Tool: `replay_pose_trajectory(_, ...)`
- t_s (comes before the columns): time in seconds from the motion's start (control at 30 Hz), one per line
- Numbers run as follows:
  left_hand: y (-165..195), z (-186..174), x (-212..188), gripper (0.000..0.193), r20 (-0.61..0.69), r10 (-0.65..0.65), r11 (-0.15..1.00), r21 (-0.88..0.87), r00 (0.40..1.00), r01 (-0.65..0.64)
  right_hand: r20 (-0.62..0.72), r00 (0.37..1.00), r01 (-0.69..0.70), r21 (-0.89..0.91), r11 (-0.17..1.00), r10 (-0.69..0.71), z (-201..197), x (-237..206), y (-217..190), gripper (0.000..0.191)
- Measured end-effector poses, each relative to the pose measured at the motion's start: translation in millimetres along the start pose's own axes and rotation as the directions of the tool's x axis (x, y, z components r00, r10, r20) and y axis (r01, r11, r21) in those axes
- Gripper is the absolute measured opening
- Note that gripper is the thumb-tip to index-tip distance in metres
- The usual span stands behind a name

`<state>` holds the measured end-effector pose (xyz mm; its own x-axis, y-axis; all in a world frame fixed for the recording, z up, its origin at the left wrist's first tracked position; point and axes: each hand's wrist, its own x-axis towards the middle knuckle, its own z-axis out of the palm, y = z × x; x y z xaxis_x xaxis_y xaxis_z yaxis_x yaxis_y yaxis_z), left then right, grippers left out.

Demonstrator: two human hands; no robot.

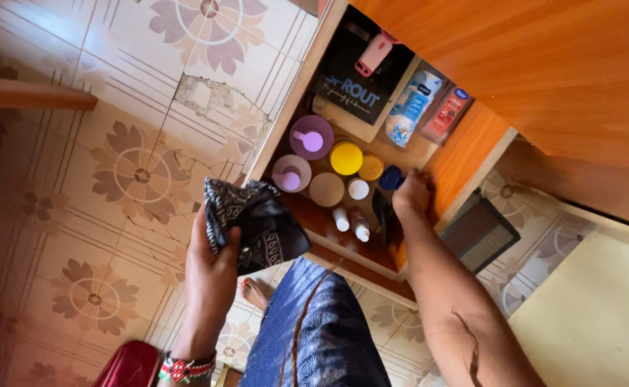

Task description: The person wipes personal items one at a time with a cloth, including a petroleum jelly jar, bottles, a matchbox, sunglasses, and a comb, and places them into an open bedside drawer. Clothes and other items are spread on the bed nearby as the drawer is restocked.

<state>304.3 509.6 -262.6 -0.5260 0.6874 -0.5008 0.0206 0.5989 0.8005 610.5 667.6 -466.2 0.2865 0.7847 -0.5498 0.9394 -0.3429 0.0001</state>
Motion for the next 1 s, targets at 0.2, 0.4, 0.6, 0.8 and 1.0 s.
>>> replay_pose_trajectory(0.2,27,-6,-10,0.060,0.014,0.016,0.996,-0.087,1.000,-0.014,-0.163,0.977,0.150,0.054,0.987,-0.139,-44,-25,-10,0.054)
replay_pose_trajectory(0.4,43,-45,-33,0.065,0.114,0.057,0.915,-0.402,0.992,-0.007,0.341,0.759,-0.286,0.940,0.186,-0.554,-124,-149,-78,0.080)
replay_pose_trajectory(0.6,48,-116,-63,0.076,0.113,0.216,0.868,-0.477,0.970,-0.138,0.380,0.324,-0.593,0.795,0.128,-0.866,-152,-299,-158,0.076)
replay_pose_trajectory(0.8,39,-241,-111,0.081,0.077,0.376,0.925,-0.092,0.923,-0.369,0.193,0.532,-0.042,0.978,0.202,-0.824,-146,-429,-226,0.050)
replay_pose_trajectory(1.0,20,-363,-164,0.076,0.150,0.312,0.803,-0.569,0.938,-0.177,-0.222,0.471,0.824,0.456,0.336,-0.854,-136,-567,-297,0.054)
